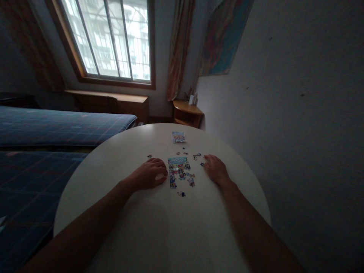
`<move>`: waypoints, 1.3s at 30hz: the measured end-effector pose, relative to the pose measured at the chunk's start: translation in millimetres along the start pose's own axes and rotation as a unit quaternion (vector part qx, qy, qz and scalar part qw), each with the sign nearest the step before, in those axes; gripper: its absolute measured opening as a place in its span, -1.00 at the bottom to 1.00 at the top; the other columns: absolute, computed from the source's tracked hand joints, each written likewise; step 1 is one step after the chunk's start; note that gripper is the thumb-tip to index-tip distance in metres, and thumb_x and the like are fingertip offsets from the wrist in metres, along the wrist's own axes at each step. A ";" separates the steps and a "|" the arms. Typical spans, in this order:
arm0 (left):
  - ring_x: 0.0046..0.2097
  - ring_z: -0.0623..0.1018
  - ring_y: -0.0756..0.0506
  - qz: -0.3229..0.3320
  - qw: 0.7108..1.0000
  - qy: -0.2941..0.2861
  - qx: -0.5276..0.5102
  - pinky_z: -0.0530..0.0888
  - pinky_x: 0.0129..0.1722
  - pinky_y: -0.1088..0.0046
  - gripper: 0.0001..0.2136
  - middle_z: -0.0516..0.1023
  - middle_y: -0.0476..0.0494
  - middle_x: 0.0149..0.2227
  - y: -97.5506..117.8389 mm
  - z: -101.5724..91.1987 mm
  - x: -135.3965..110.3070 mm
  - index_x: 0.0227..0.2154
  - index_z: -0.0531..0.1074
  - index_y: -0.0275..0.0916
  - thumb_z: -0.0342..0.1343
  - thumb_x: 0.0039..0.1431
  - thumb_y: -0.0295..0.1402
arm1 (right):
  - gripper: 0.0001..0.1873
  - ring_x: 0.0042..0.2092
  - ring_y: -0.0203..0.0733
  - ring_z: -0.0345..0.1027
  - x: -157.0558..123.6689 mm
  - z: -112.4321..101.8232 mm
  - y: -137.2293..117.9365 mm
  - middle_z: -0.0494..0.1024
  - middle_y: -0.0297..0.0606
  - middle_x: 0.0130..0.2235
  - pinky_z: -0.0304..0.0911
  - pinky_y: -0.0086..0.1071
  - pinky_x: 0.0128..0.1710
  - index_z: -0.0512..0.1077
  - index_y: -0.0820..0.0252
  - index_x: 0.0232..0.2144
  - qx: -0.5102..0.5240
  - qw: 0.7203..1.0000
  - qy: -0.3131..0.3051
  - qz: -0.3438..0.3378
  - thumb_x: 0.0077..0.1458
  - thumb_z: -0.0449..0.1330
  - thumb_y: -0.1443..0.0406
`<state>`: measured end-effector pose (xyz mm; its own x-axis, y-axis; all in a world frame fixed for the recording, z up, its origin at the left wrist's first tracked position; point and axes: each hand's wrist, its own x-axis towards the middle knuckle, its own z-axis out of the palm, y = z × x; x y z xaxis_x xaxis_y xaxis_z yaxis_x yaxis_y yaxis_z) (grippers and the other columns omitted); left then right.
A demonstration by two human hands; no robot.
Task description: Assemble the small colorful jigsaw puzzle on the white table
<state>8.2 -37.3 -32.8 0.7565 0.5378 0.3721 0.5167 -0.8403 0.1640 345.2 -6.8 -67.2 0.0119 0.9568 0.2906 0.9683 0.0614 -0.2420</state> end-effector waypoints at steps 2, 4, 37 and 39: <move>-0.10 0.51 -0.13 -0.004 1.000 -0.017 -0.008 0.37 0.07 0.22 -0.92 0.57 -0.10 -0.21 4.4 -4.1 0.0 -0.31 0.55 -0.17 0.16 0.18 -0.40 | -0.53 0.28 -0.04 0.17 0.0 1.1 2.0 0.39 -0.05 0.23 -0.05 -0.17 0.32 0.38 0.30 0.14 -0.001 1.000 -0.006 -0.008 0.21 0.00 0.33; -0.11 0.51 -0.12 -0.001 0.999 -0.038 -0.025 0.38 0.06 0.25 -0.89 0.57 -0.09 -0.23 9.7 -8.3 -0.6 -0.32 0.58 -0.14 0.17 0.15 -0.44 | -0.52 0.29 -0.04 0.16 0.2 2.0 3.8 0.37 -0.04 0.24 -0.06 -0.17 0.33 0.35 0.31 0.16 0.000 1.000 -0.010 -0.014 0.23 -0.01 0.31; 0.36 0.17 -0.26 0.030 0.995 -0.084 -0.050 0.08 0.36 0.04 -0.35 0.22 -0.21 0.34 71.2 27.1 14.7 0.27 0.19 -0.24 0.05 0.05 -0.47 | -0.68 -0.46 -0.33 0.28 -65.4 -88.6 -57.6 0.50 -0.36 -0.48 0.11 -0.46 -0.48 0.58 0.22 -0.38 0.192 0.905 -0.372 -0.077 -0.17 0.46 0.14; 0.38 0.13 -0.27 0.032 0.994 -0.092 -0.049 0.05 0.36 0.02 -0.34 0.20 -0.19 0.35 71.2 29.3 14.7 0.28 0.17 -0.22 0.05 0.05 -0.45 | -0.73 -0.45 -0.32 0.29 -67.6 -87.8 -60.3 0.52 -0.35 -0.48 0.12 -0.46 -0.46 0.58 0.22 -0.41 0.183 0.908 -0.370 -0.073 -0.18 0.46 0.20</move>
<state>67.8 -87.3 -42.4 0.8515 0.4796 0.2122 0.4309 -0.8704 0.2380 307.9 -100.2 9.0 -0.4111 0.8519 -0.3244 0.7971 0.1632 -0.5814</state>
